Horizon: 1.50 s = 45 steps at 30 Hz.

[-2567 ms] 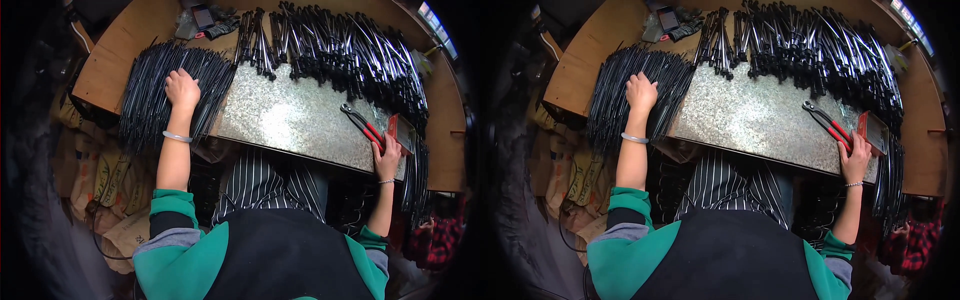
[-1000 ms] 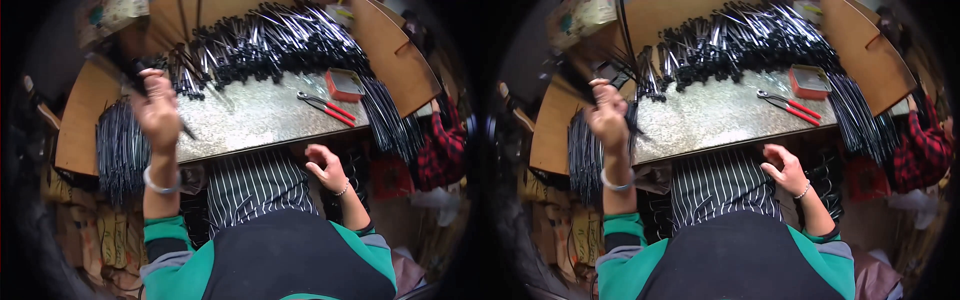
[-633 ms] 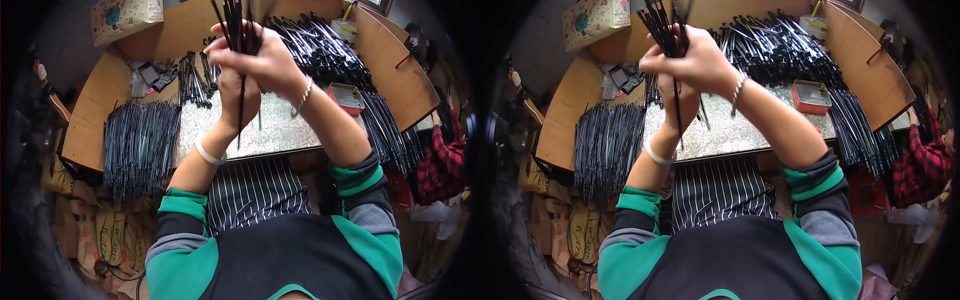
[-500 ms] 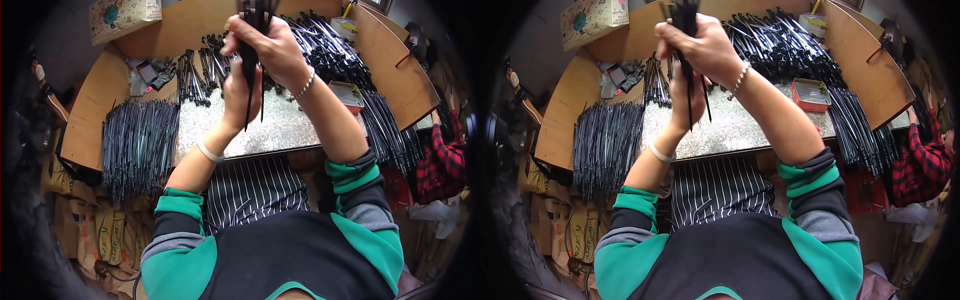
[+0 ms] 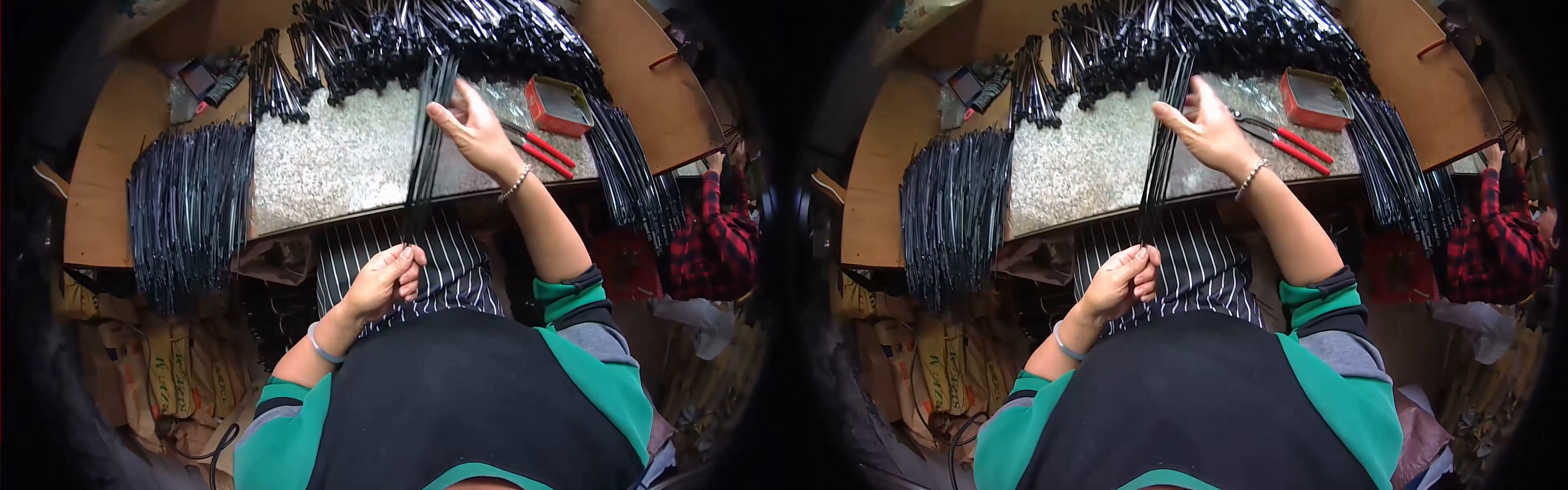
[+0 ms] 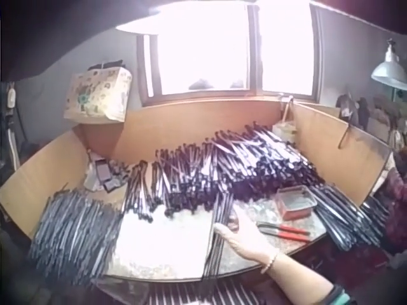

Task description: Assembling a component by inserting black wires into a hub and securing them with pliers.

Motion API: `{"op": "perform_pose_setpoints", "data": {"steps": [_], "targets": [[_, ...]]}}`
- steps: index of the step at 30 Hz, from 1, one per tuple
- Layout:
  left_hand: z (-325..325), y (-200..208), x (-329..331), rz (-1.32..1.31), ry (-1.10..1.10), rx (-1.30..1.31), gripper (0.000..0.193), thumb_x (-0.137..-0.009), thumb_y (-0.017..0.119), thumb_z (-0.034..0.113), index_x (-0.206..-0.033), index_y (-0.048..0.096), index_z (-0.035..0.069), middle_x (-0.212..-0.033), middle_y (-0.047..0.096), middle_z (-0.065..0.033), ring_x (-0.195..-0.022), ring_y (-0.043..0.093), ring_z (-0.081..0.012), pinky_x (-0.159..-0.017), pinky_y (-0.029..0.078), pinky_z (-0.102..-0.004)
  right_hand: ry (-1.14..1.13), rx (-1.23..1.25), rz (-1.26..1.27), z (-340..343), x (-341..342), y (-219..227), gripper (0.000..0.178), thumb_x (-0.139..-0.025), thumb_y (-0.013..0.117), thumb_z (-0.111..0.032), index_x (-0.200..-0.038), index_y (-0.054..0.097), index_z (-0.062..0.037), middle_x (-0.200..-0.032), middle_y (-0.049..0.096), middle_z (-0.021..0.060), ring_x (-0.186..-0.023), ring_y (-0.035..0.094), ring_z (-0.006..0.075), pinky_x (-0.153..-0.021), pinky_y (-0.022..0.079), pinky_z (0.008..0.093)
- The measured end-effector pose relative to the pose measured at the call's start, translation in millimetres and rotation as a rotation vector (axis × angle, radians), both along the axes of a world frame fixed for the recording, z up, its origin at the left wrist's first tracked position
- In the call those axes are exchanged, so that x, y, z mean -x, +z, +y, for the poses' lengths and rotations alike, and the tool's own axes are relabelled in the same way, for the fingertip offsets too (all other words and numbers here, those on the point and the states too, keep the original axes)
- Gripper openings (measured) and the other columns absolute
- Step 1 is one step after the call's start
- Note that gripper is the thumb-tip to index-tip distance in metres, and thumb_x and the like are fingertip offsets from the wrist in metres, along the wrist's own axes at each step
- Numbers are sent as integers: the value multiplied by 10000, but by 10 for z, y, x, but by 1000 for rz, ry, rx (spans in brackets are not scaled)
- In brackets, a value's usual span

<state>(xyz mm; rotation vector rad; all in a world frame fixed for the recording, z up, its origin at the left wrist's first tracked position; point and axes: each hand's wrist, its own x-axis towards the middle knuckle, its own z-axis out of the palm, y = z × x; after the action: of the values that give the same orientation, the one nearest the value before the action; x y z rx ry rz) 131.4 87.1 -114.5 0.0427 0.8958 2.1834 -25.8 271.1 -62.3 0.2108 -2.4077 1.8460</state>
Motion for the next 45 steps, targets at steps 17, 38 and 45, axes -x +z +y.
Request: {"op": "perform_pose_setpoints", "data": {"steps": [17,38,45], "targets": [[306,339,-306,327,56,225,239,-954,421,237,-930,493,10,-554,522,-50,-477,524,-119,-474,438,-218,322,71,-263,549,-1189,260,143,-889,530,-91,-964,581,20,-744,610,35,-652,548,59,-596,451,194],[-33,1524,1438,1162,783,474,587,-765,617,-52,-1283,349,16,-1016,590,-148,-890,611,-182,-799,510,-276,587,643,-420,350,-1458,536,334,-960,389,-179,-1194,418,57,-552,400,-12,-416,311,18,-371,279,154],[-439,1619,1822,1233,1149,486,313,-769,666,-6,-1066,565,2,-942,641,-75,-858,605,-108,-775,508,-222,466,263,-353,773,-1266,5,309,-967,387,-247,-1055,502,26,-560,447,-13,-444,319,6,-420,270,150]]}}
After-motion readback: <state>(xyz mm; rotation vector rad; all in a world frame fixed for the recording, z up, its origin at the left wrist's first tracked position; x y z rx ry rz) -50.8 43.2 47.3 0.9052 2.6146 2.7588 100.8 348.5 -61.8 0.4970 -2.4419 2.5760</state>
